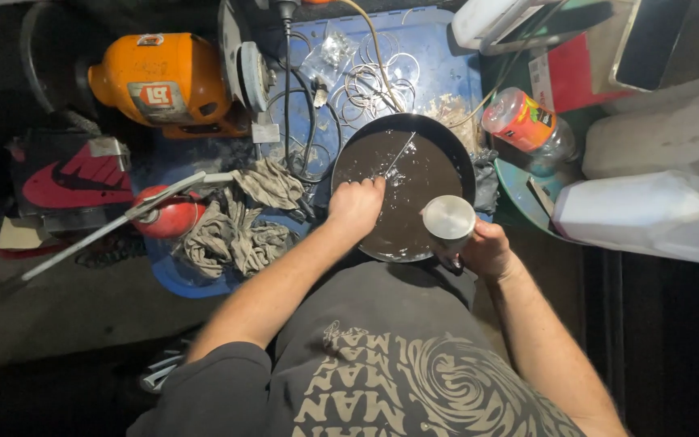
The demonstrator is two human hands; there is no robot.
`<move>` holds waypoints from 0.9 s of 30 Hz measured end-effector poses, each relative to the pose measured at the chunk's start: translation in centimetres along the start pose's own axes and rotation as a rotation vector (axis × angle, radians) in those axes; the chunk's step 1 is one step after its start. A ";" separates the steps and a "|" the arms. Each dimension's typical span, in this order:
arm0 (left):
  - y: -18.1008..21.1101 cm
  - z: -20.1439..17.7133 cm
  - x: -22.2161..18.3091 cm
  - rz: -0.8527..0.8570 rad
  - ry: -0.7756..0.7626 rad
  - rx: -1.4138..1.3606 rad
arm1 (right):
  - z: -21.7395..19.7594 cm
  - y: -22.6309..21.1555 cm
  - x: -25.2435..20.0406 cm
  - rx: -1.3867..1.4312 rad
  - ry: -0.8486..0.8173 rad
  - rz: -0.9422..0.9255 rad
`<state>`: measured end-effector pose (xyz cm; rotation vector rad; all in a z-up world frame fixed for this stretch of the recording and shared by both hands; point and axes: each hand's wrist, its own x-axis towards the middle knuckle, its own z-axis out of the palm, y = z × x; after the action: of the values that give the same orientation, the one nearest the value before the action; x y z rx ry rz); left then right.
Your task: Cleaning a piston and connecting rod assembly in a bowl of solvent using a brush and a screwdriver for scraping.
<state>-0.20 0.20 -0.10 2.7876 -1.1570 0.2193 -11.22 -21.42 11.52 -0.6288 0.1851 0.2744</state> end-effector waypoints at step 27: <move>0.6 -17.9 2.7 0.310 0.482 -0.827 | -2.4 0.7 1.4 -0.076 -0.137 -0.041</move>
<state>-0.34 0.74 18.00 1.7210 -1.1799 0.3233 -10.37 -22.04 8.86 -0.6861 0.0297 0.2851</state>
